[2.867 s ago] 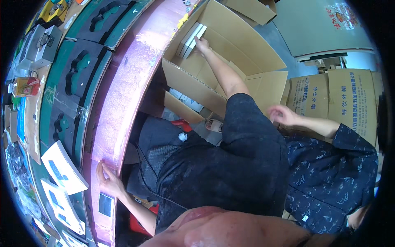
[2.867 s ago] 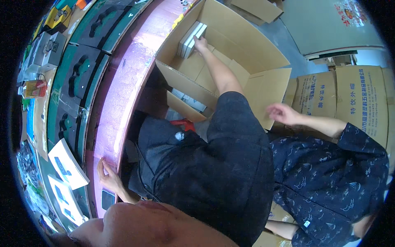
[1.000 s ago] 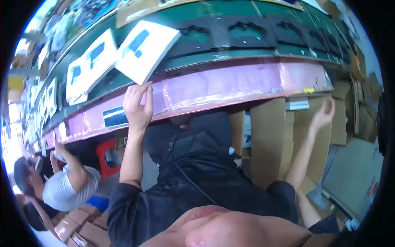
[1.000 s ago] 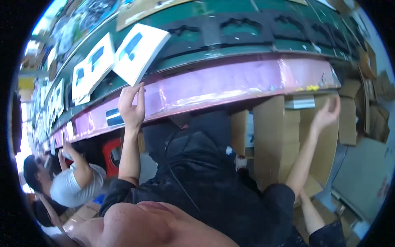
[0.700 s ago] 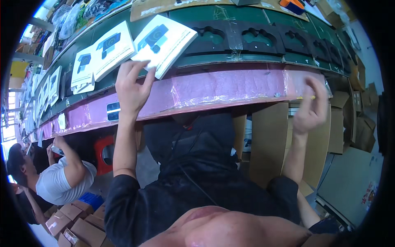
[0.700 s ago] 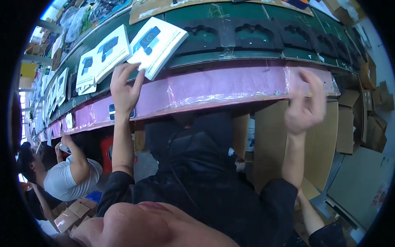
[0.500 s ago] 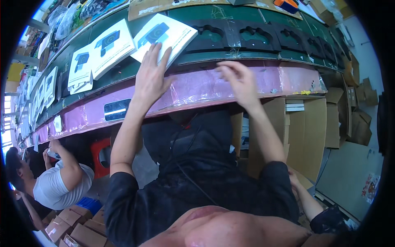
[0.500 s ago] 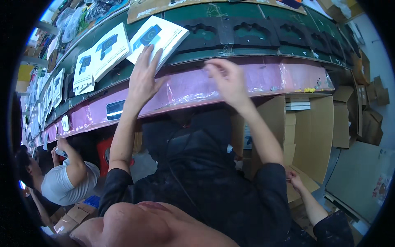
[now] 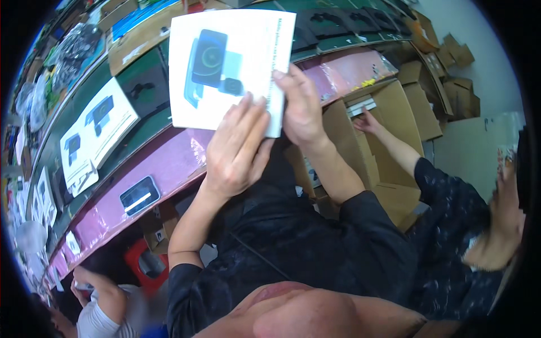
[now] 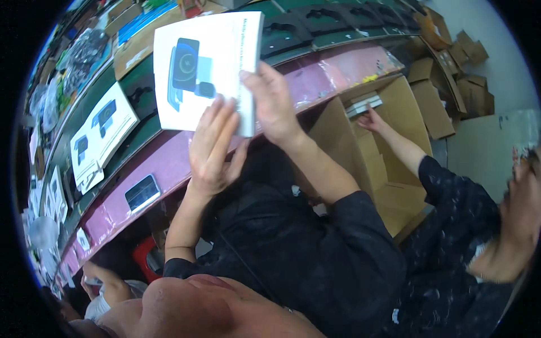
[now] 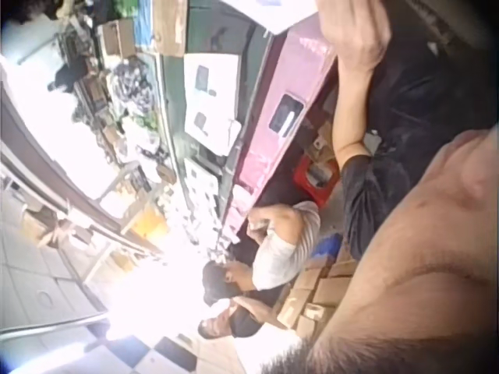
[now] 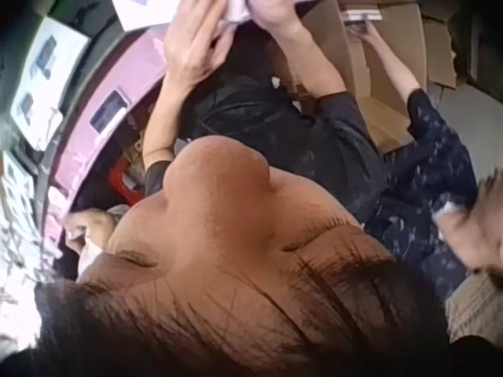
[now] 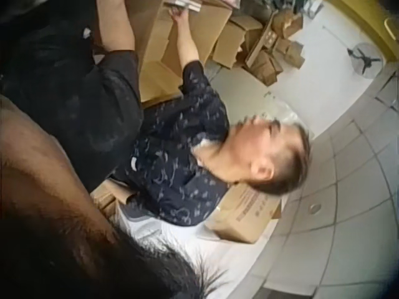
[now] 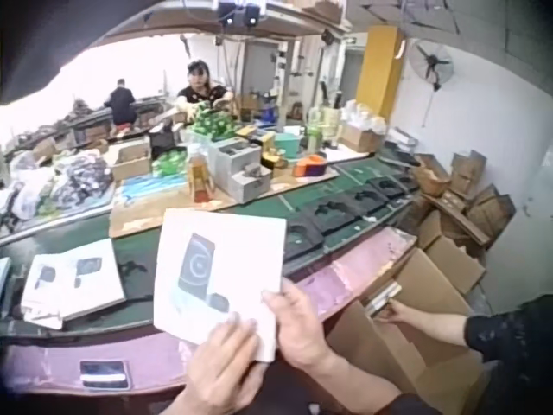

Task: The person closes product packaging boxes by hand and places the packaged boxes into a cardboard box.

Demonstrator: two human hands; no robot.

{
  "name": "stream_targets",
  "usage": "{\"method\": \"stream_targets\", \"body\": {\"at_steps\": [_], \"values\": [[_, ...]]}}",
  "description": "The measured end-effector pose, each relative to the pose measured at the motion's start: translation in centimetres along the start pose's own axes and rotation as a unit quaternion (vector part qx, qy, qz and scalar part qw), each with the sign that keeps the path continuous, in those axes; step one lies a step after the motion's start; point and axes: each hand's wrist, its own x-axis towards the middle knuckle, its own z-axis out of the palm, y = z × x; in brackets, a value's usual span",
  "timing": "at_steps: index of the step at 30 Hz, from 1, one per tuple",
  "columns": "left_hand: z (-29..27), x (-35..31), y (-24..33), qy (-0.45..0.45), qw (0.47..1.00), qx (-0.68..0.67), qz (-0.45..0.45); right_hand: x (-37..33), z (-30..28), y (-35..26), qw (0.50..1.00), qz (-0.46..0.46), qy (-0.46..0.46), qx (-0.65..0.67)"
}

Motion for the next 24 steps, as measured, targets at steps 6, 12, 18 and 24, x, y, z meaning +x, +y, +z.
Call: {"method": "stream_targets", "body": {"at_steps": [6,12,18,24], "values": [[-0.9,-1.0,-0.9,0.025,0.997,0.055,-0.043,-1.4,-5.7,-5.0,0.988,-0.037,0.07,-0.135],[-0.3,-5.4,-3.8,-0.052,0.981,0.079,-0.17,-3.1,-15.9,-13.0,0.907,-0.199,0.285,-0.236],[0.9,-11.4,-6.3,-0.197,0.943,0.08,-0.258,-7.3,-30.8,-18.8,0.829,-0.233,0.385,-0.333],[0.4,-12.2,-6.2,-0.22,0.931,0.084,-0.28,-9.0,-34.7,-19.5,0.772,-0.179,0.423,-0.44]]}}
